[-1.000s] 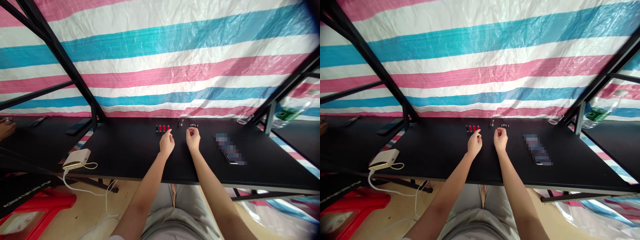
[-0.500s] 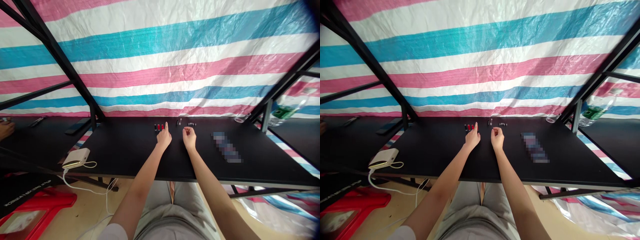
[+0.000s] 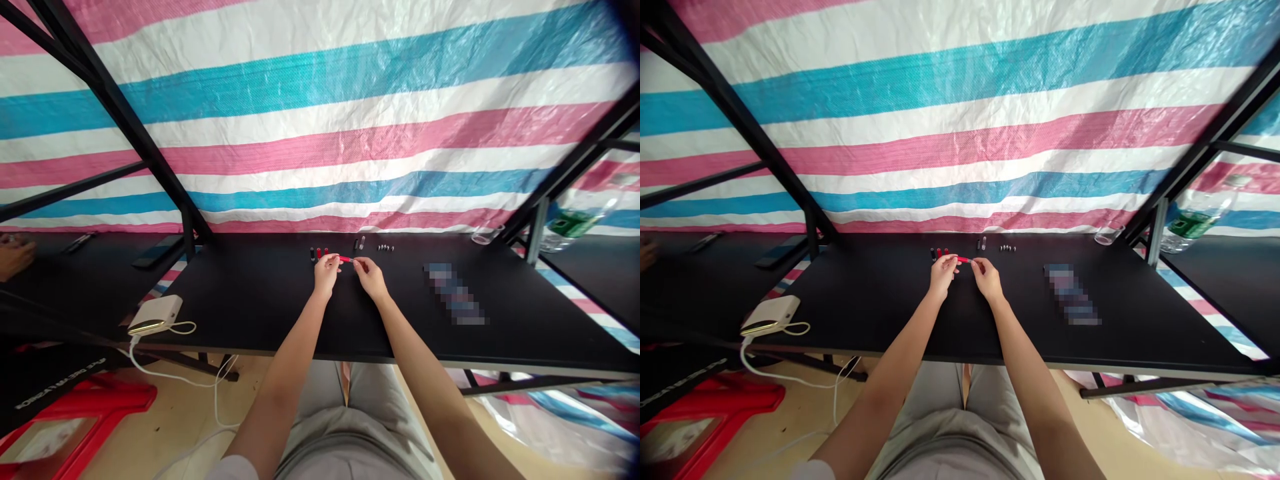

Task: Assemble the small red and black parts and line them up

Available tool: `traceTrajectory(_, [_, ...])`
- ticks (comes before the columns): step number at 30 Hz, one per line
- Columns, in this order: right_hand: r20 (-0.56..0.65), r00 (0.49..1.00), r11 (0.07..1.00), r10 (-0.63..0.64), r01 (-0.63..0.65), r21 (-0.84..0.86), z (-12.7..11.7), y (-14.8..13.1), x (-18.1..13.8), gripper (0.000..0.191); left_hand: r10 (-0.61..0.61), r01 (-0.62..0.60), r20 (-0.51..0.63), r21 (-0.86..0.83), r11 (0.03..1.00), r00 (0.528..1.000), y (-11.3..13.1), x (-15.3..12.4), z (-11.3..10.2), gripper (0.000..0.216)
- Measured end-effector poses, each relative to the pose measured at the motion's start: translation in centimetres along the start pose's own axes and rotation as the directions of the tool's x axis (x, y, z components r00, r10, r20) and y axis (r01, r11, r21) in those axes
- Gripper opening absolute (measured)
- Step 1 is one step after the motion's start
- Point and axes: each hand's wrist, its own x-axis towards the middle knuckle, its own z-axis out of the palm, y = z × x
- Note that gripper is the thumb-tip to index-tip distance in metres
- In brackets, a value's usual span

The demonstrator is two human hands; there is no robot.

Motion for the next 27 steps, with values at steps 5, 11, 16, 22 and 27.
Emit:
traceTrajectory(5, [0.12,0.993,1.0,-0.013,0.01,0.025,0.1,-0.8,-0.3,0.043,-0.096,0.097,0.014,-0.207,0.973,0.995,0.2,-1.2,-0.3,0.029])
traceTrajectory(11, [0.092,0.995,0.998,0.023,-0.029,0.064,0.1,-1.5,-0.7,0.047,-0.116,0.134,0.078,-0.294,0.946,0.99,0.3,-1.5,-0.4,0.034])
traceTrajectory(16, [0.098,0.995,0.997,0.011,-0.019,0.074,0.1,-1.7,-0.8,0.047,-0.11,0.154,0.135,-0.382,0.911,0.985,0.1,-1.8,-0.1,0.036])
traceTrajectory(22, [0.113,0.993,0.997,-0.044,0.037,0.061,0.3,-2.0,-1.0,0.046,-0.145,0.183,0.128,-0.381,0.906,0.981,0.1,-2.0,0.0,0.033])
traceTrajectory(27, [0.133,0.99,0.997,-0.058,0.05,0.057,0.2,-2.4,-1.2,0.047,-0.142,0.173,0.11,-0.366,0.915,0.984,0.4,-2.1,-0.1,0.032])
